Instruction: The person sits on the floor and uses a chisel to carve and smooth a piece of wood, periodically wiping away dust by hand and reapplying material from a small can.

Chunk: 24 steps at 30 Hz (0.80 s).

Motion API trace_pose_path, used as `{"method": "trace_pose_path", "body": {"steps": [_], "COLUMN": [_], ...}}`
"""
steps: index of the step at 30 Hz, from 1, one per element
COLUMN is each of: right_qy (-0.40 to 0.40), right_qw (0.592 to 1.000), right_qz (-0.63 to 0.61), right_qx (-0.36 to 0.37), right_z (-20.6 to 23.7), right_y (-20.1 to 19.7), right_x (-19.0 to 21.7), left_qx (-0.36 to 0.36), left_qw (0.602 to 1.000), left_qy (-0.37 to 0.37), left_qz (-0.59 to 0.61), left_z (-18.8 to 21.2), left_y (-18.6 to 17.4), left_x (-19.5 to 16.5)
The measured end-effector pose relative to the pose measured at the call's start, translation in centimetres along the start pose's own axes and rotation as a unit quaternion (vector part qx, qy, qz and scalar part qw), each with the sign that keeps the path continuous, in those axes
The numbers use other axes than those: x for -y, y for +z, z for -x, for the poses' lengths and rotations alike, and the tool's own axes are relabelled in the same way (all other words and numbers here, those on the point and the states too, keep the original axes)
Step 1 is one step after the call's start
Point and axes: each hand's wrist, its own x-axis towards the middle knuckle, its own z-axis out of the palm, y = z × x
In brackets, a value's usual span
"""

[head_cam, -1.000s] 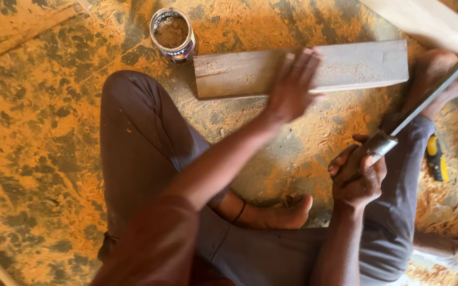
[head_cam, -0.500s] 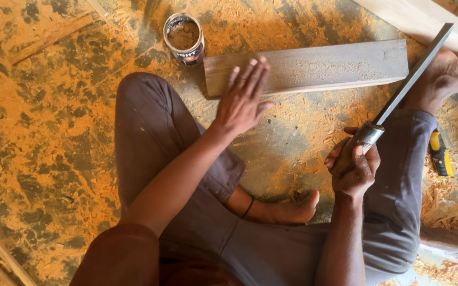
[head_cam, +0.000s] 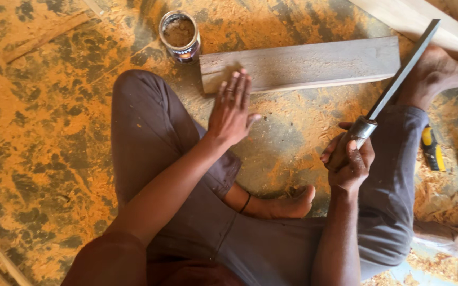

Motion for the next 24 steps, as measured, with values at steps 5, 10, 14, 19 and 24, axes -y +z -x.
{"method": "trace_pose_path", "body": {"steps": [5,10,14,19,24], "right_qy": [-0.008,-0.006,-0.024,-0.006,-0.005], "right_qw": [1.0,0.999,0.998,0.996,0.995], "right_qz": [-0.016,-0.032,-0.041,-0.059,-0.064], "right_qx": [-0.019,-0.042,-0.052,-0.065,-0.071], "right_z": [-0.3,-0.1,0.0,-0.1,0.0], "right_y": [-0.5,-1.2,-1.6,-1.9,-2.2], "right_x": [0.3,0.6,0.7,0.8,0.9], "left_qx": [-0.089,-0.098,-0.067,-0.024,-0.029], "left_qw": [0.994,0.987,0.983,0.979,0.971], "left_qy": [0.058,0.129,0.17,0.202,0.227], "left_qz": [-0.012,-0.004,0.008,0.025,0.077], "left_z": [-2.0,-4.7,-6.7,-8.6,-11.6], "left_y": [0.7,1.2,2.4,5.0,8.1], "left_x": [-2.3,-5.2,-7.7,-10.8,-14.3]}}
